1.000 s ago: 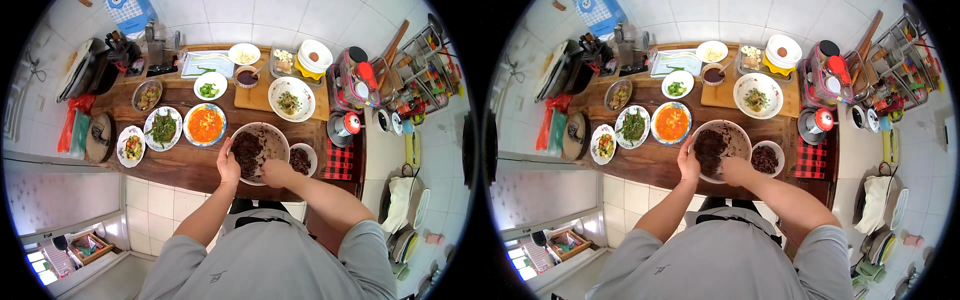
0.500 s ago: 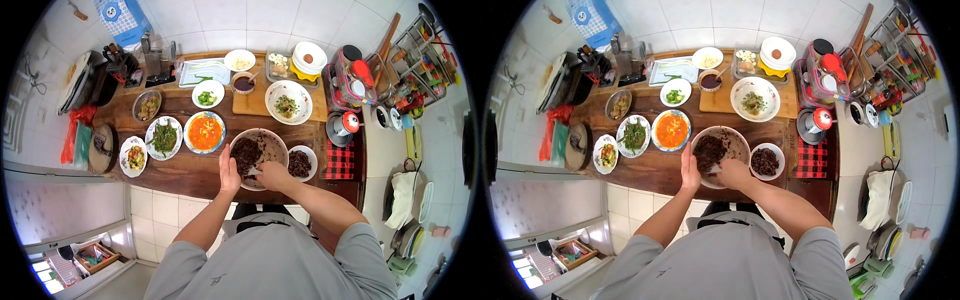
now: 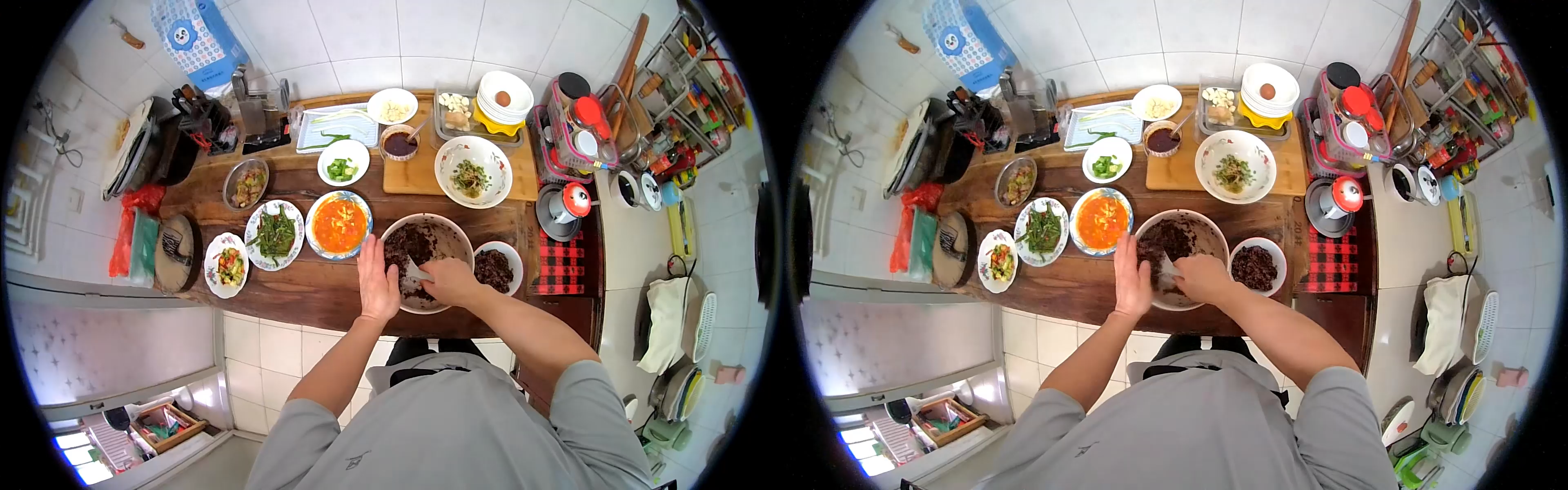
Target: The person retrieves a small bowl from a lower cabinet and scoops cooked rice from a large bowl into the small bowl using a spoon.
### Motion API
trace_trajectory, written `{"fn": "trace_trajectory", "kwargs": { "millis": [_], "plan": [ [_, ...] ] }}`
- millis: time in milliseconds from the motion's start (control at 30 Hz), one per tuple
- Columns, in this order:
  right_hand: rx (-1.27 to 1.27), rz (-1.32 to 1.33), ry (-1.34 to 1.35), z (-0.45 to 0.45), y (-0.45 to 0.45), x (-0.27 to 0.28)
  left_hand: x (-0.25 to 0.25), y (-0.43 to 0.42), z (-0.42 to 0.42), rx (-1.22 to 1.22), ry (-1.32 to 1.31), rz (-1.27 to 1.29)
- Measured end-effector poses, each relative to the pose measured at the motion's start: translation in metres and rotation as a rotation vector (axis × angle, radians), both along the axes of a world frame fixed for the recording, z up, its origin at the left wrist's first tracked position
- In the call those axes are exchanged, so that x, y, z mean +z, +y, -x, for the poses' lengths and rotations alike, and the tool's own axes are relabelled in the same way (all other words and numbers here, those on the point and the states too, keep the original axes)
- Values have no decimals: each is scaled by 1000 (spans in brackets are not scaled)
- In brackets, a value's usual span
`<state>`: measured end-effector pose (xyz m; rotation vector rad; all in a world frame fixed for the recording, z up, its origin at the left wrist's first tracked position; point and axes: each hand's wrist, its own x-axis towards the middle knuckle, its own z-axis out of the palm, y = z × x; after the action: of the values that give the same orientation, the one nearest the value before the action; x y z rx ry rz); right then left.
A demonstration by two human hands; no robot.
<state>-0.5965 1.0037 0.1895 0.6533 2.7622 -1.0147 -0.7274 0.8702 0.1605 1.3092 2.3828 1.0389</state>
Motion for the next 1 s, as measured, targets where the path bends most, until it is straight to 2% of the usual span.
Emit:
{"fn": "trace_trajectory", "kwargs": {
  "millis": [233, 333, 433, 633, 833, 1000],
  "plan": [
    [-16, 28, 90, -20, 5, 18, 25, 3, -6, -127, 156, 92],
    [-39, 4, 90, -31, 4, 23, 36, 7, -11, -192, 142, 53],
    [-74, 21, 99, -45, 4, 31, 37, 13, -22, -207, -42, -89],
    [-124, 11, 123, -71, 9, 23, 40, 30, -42, -259, 63, -76],
    [-272, -42, 212, -132, 35, 54, 58, 82, -87, -399, 76, -173],
    [-267, -142, -8, -195, 61, 49, 39, 121, -146, -514, 8, -222]
  ]
}}
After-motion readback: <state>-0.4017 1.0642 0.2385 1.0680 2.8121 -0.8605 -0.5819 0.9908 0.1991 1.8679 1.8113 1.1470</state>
